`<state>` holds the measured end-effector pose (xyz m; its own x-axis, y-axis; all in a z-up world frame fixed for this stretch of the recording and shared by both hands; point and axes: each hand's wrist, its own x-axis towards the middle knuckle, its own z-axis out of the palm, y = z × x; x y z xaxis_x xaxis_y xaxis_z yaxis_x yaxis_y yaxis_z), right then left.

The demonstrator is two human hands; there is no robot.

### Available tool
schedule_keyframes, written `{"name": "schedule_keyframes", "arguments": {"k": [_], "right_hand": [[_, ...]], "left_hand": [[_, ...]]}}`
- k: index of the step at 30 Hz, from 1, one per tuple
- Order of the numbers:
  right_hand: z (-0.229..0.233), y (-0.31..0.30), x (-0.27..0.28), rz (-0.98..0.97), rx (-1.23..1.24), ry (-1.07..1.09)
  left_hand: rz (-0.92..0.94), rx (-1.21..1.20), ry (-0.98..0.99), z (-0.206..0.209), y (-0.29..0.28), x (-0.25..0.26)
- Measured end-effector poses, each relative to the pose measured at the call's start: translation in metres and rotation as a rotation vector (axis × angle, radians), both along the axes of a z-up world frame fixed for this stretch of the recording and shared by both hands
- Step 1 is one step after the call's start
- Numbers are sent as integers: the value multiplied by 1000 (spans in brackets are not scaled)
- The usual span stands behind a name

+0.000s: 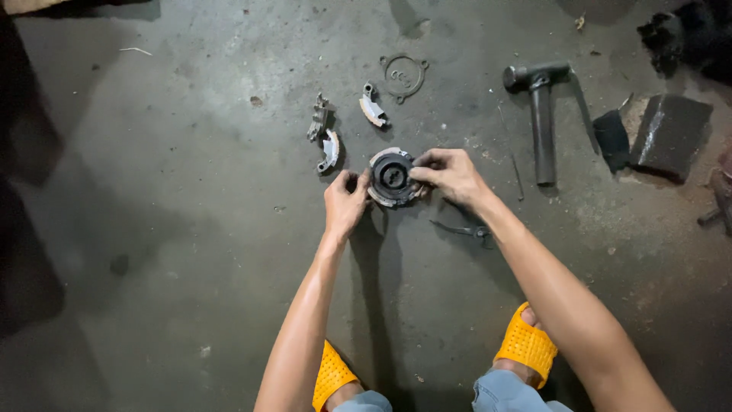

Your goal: The person disassembles a mechanical part on the floor, then walks to a grinding machine to smooth a metal ring. After grinding, the person returns to the floor and reassembles the parts.

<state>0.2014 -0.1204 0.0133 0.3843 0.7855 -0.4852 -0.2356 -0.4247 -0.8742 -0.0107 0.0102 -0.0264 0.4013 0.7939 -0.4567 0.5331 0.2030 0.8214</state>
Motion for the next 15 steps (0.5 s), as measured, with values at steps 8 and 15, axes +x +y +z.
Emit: {"name": "schedule_keyframes", "arguments": {"k": [8, 15], "right_hand": [[70, -23, -31, 166, 688, -1087], [66, -30, -40, 240, 755, -1079]], "left_hand": [[296, -244, -393, 60, -22, -6], [204, -442, -565, 54, -33, -12]]}}
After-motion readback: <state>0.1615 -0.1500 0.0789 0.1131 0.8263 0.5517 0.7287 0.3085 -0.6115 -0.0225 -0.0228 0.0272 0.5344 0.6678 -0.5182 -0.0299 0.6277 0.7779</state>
